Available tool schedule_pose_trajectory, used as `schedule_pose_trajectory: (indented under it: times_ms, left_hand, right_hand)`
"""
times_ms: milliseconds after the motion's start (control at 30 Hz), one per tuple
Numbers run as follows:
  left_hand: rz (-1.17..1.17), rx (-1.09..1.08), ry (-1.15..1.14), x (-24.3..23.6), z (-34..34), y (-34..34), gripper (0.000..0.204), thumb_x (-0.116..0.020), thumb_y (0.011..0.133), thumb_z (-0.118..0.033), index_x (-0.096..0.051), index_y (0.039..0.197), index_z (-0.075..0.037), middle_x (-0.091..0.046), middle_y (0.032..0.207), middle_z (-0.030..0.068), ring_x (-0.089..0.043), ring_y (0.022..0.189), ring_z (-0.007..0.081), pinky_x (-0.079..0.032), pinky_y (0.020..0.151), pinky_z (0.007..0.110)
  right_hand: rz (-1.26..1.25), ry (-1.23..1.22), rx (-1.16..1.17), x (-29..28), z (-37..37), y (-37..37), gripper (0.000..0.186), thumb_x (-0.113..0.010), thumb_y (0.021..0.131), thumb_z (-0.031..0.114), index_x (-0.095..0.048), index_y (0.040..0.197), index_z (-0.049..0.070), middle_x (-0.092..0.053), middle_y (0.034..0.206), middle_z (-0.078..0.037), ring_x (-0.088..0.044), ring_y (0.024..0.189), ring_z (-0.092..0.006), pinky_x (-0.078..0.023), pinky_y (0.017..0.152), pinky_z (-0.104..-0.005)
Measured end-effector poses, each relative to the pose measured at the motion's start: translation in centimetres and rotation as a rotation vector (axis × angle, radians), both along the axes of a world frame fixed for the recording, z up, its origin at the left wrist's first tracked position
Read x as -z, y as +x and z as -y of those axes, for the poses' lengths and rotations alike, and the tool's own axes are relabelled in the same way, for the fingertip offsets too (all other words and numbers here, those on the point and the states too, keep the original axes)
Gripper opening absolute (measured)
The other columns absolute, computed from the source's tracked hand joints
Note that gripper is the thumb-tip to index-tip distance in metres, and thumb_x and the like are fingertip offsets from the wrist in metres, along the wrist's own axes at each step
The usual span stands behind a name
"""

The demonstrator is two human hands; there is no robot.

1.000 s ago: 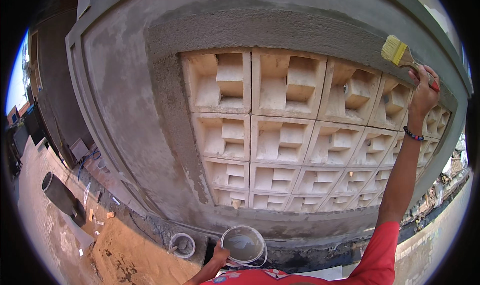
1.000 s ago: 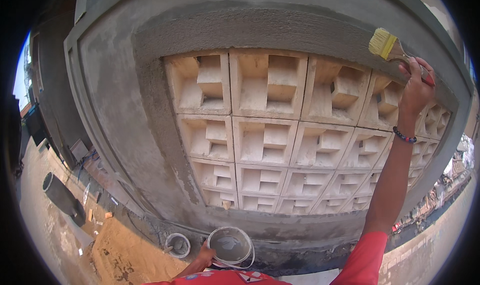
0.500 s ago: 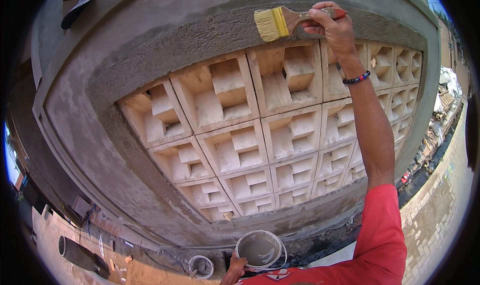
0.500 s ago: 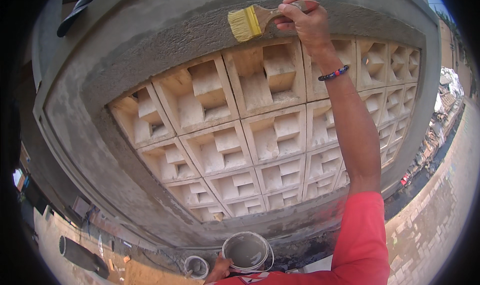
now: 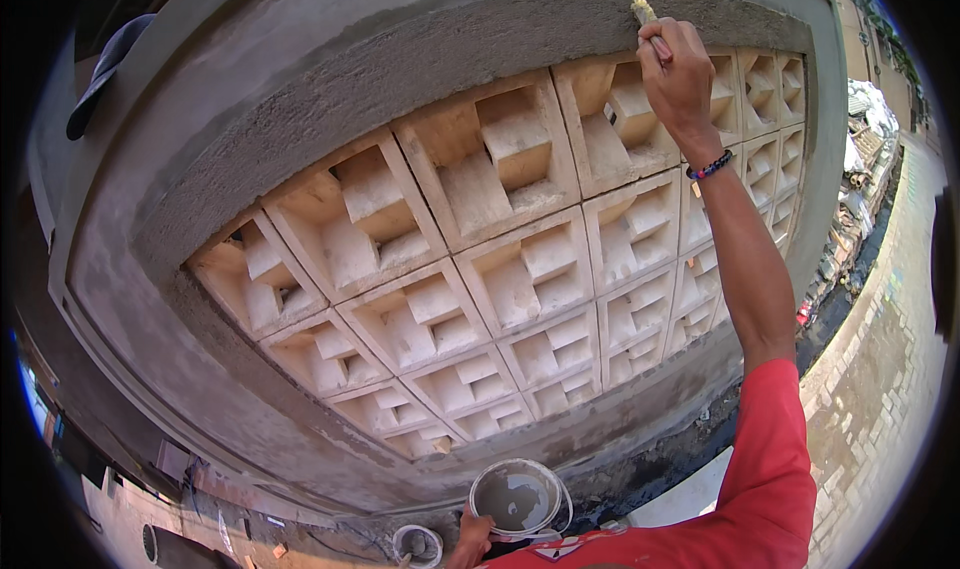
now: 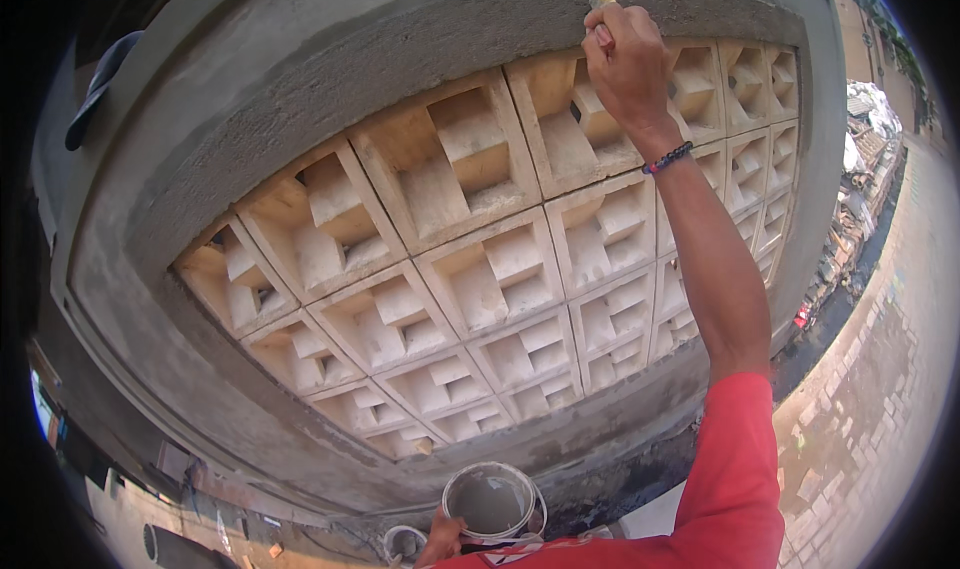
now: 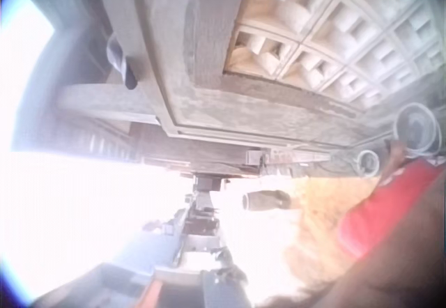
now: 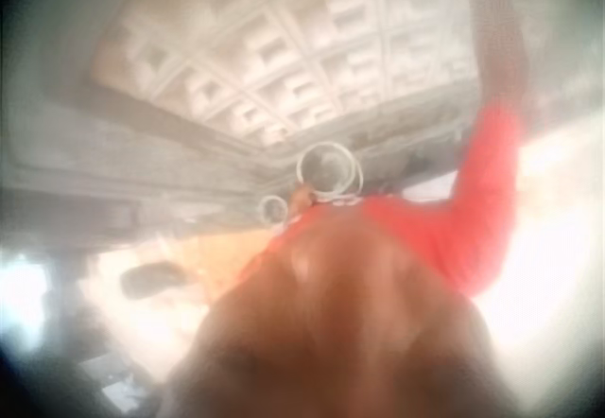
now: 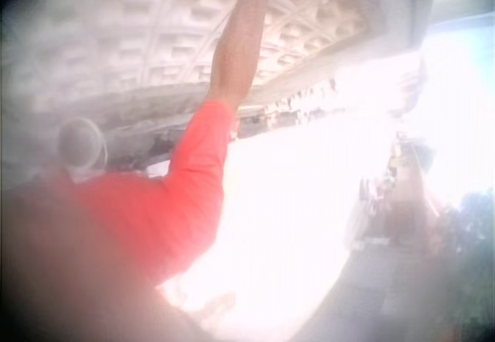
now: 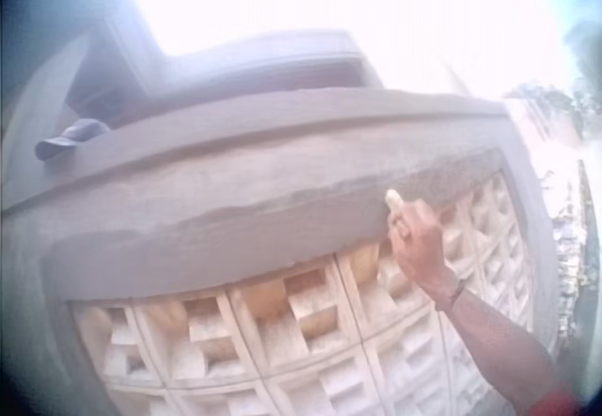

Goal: The person smooths a vertical concrete wall with a trowel, then uses a brush to clean a decorative lattice panel. The person repeatedly dips the brush into a bucket of water and scrubs the lattice surface.

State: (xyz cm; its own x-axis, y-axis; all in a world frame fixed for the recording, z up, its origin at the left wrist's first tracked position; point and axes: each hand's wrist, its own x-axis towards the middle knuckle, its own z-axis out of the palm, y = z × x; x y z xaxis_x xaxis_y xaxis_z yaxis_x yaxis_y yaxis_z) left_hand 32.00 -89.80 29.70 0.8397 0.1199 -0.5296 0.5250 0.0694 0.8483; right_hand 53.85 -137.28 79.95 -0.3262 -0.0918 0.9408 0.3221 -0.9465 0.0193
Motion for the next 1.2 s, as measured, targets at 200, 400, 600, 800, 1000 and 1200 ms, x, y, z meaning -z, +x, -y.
schedule_pose_trajectory:
  times_ms: [200, 400, 600, 800, 1000, 1200]
  left_hand:
    - [-0.091, 0.001, -0.047, -3.1, 3.8, 2.2, 0.066, -0.047, 0.071, 0.011, -0.038, 0.133, -0.011, -0.055, 0.106, 0.0172, -0.065, 0.075, 0.0357, -0.06, 0.046, 0.046]
    - [-0.056, 0.151, -0.076, -3.3, 5.7, 3.4, 0.07, -0.048, 0.071, 0.01, -0.036, 0.136, -0.014, -0.056, 0.103, 0.0153, -0.065, 0.071, 0.0318, -0.06, 0.044, 0.043]
    - [-0.041, 0.241, -0.111, -4.0, 7.2, 4.2, 0.073, -0.046, 0.071, 0.011, -0.033, 0.138, -0.016, -0.056, 0.108, 0.0157, -0.066, 0.072, 0.0315, -0.06, 0.045, 0.041]
    - [-0.081, 0.35, -0.088, -2.8, 7.0, 5.2, 0.072, -0.045, 0.073, 0.011, -0.031, 0.138, -0.016, -0.054, 0.11, 0.0167, -0.066, 0.07, 0.0331, -0.06, 0.044, 0.042]
    - [-0.071, 0.316, -0.027, -1.2, 5.2, 4.3, 0.074, -0.044, 0.072, 0.012, -0.031, 0.139, -0.015, -0.051, 0.117, 0.0198, -0.065, 0.066, 0.0362, -0.059, 0.042, 0.043]
    - [-0.044, 0.268, -0.003, -1.9, 4.4, 3.9, 0.071, -0.045, 0.073, 0.012, -0.033, 0.137, -0.014, -0.049, 0.122, 0.0199, -0.065, 0.071, 0.0394, -0.06, 0.044, 0.044]
  right_hand:
    - [-0.277, -0.165, -0.738, 5.9, -10.8, -7.2, 0.007, -0.059, 0.081, -0.003, -0.058, 0.087, 0.0, -0.061, 0.094, -0.012, -0.059, 0.08, -0.0166, -0.046, 0.07, -0.0277]
    - [-1.537, -0.191, -1.127, 23.0, -16.6, -12.2, 0.015, -0.067, 0.078, 0.012, -0.064, 0.09, 0.003, -0.063, 0.075, -0.009, -0.059, 0.065, -0.0138, -0.047, 0.062, -0.0273]
    - [-1.911, -0.347, -1.051, 45.0, -22.7, -12.0, 0.02, -0.065, 0.079, 0.021, -0.066, 0.095, 0.009, -0.064, 0.074, -0.009, -0.062, 0.069, -0.0228, -0.047, 0.066, -0.0353]
    - [-1.971, 0.282, -1.29, 44.1, -17.5, -11.0, 0.014, -0.065, 0.08, 0.015, -0.065, 0.091, 0.006, -0.061, 0.068, -0.002, -0.061, 0.067, -0.0102, -0.048, 0.058, -0.0291]
    - [-0.922, 0.414, -1.367, 14.9, -7.8, -10.2, 0.012, -0.064, 0.083, 0.003, -0.057, 0.091, -0.003, -0.066, 0.092, -0.014, -0.065, 0.077, -0.0164, -0.056, 0.07, -0.0276]
    - [-0.375, -0.087, -1.26, -6.6, 0.3, -6.6, 0.017, -0.061, 0.09, 0.013, -0.057, 0.104, 0.004, -0.064, 0.097, -0.01, -0.067, 0.082, -0.0194, -0.057, 0.078, -0.0283]
